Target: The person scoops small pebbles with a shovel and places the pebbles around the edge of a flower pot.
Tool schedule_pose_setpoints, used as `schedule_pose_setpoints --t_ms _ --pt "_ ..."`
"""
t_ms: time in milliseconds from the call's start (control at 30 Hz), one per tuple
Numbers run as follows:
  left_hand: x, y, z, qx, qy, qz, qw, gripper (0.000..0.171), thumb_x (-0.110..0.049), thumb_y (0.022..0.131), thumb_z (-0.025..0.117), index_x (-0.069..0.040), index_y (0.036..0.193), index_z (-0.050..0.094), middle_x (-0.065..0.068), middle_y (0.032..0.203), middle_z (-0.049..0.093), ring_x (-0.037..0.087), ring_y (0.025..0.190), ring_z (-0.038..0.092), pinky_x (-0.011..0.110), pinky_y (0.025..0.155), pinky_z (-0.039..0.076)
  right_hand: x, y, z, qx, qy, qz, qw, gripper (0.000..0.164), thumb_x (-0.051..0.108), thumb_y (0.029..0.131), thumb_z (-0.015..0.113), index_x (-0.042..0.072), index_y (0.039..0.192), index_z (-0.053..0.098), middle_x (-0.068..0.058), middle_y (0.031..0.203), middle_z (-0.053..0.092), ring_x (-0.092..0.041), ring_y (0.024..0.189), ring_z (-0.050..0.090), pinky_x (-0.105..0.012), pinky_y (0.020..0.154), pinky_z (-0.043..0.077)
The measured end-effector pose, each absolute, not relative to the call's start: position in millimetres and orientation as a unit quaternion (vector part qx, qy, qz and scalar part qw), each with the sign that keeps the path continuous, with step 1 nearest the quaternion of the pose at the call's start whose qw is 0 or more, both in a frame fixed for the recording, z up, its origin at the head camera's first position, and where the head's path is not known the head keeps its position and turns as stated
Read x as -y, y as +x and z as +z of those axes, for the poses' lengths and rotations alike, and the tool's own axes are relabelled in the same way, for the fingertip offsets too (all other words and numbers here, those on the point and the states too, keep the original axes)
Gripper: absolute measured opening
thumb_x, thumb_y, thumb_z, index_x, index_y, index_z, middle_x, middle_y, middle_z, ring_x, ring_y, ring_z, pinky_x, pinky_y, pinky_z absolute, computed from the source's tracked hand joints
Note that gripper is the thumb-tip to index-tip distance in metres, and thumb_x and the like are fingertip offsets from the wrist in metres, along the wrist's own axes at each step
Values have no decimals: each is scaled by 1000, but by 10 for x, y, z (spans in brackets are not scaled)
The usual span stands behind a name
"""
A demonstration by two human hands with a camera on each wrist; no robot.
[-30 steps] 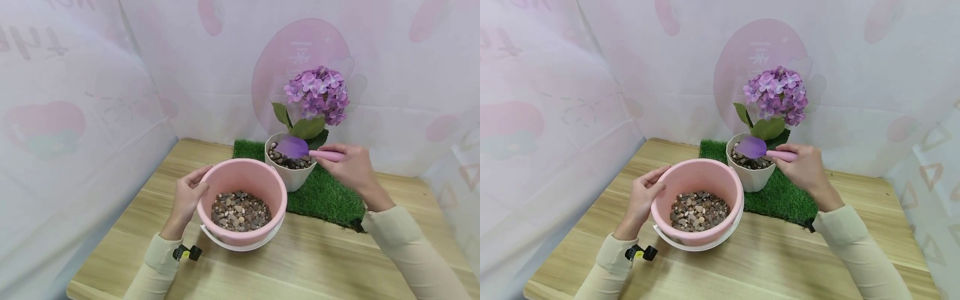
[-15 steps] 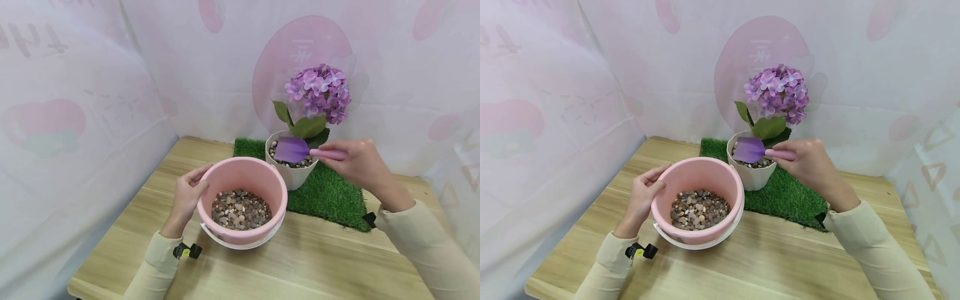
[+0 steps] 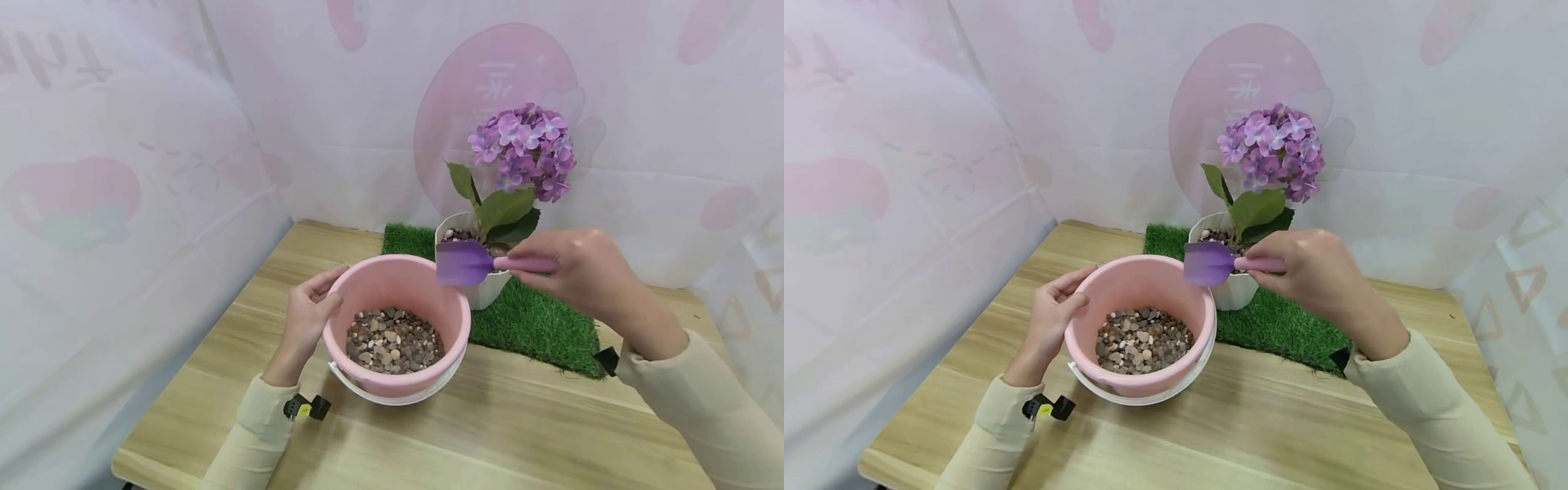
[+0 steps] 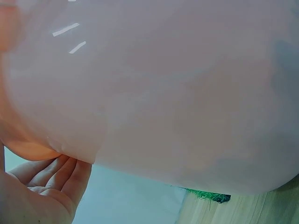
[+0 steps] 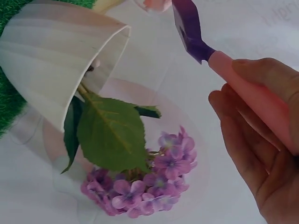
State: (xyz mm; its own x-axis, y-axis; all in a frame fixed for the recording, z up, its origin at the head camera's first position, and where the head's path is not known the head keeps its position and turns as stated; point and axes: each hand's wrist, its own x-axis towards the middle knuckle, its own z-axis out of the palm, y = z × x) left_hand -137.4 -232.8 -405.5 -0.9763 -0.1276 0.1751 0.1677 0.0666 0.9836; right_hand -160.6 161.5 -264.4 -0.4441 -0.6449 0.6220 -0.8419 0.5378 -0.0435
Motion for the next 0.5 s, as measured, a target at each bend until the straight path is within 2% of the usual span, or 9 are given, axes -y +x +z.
schedule_pose_setpoints --t_ms 233,400,500 --pt "2324 -1372 -4055 719 -14 -687 104 48 9 91 57 5 139 65 25 140 67 33 126 68 25 93 64 -1505 -1558 -2480 813 502 166 244 26 4 73 91 12 96 85 0 89 83 -10 70 76 -21 61 63" --pt "2325 -1368 -4053 713 -22 -693 106 49 10 90 57 6 139 64 27 140 66 23 121 71 26 93 64 -1405 -1517 -2376 815 515 156 213 28 5 73 93 16 97 85 5 91 82 -8 72 75 -27 62 64" --pt "2326 -1364 -4049 708 -27 -697 106 50 11 90 57 7 139 64 28 139 66 18 117 73 27 94 64 -1335 -1487 -2349 824 513 150 187 24 8 76 92 19 97 85 8 91 81 -5 71 74 -27 61 64"
